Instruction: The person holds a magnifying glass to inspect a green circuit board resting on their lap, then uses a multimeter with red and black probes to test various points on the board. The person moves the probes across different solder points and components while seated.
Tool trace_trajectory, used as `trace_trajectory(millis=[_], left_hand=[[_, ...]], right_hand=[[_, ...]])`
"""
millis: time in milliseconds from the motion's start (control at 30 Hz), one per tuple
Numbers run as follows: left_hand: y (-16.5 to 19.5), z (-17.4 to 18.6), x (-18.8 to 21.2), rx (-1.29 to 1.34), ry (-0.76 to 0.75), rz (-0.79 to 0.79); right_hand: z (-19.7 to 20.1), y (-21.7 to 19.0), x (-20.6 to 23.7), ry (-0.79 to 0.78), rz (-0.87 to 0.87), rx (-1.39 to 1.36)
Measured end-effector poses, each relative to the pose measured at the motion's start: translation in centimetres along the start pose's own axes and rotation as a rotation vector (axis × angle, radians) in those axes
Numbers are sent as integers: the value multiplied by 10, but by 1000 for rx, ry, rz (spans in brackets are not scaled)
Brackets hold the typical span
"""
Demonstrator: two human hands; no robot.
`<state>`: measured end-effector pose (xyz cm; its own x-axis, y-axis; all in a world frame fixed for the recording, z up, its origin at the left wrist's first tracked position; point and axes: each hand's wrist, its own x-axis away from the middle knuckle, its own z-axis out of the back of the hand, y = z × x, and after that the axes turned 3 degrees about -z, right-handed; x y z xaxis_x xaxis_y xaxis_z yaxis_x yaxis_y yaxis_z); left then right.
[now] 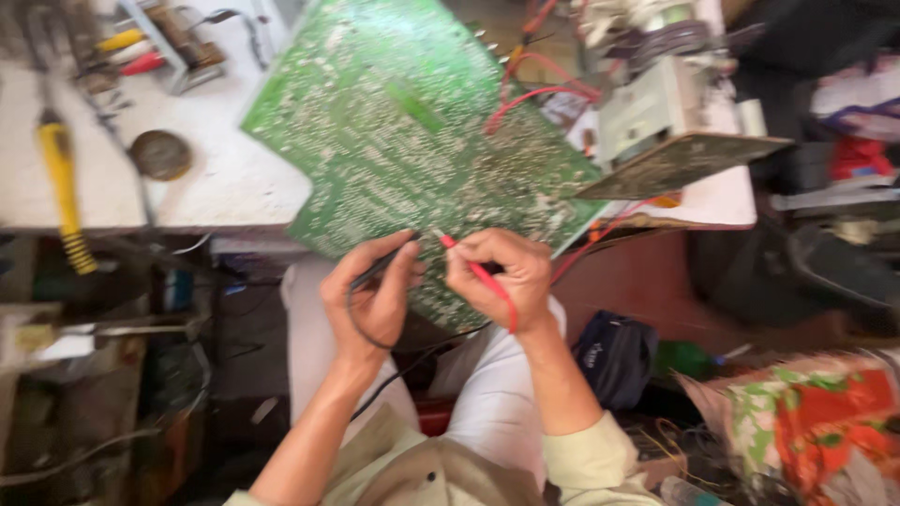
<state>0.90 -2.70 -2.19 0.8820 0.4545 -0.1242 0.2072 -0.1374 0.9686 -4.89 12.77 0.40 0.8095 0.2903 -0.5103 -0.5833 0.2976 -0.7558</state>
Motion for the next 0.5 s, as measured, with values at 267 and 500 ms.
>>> trace_trajectory(millis=[267,500], left_hand=[[-2,3,-2,-73,-4,13],[-1,2,-3,-102,7,-12]], right_hand=[[-2,7,1,-37,-8,-22],[-2,2,-1,-36,-22,-38]])
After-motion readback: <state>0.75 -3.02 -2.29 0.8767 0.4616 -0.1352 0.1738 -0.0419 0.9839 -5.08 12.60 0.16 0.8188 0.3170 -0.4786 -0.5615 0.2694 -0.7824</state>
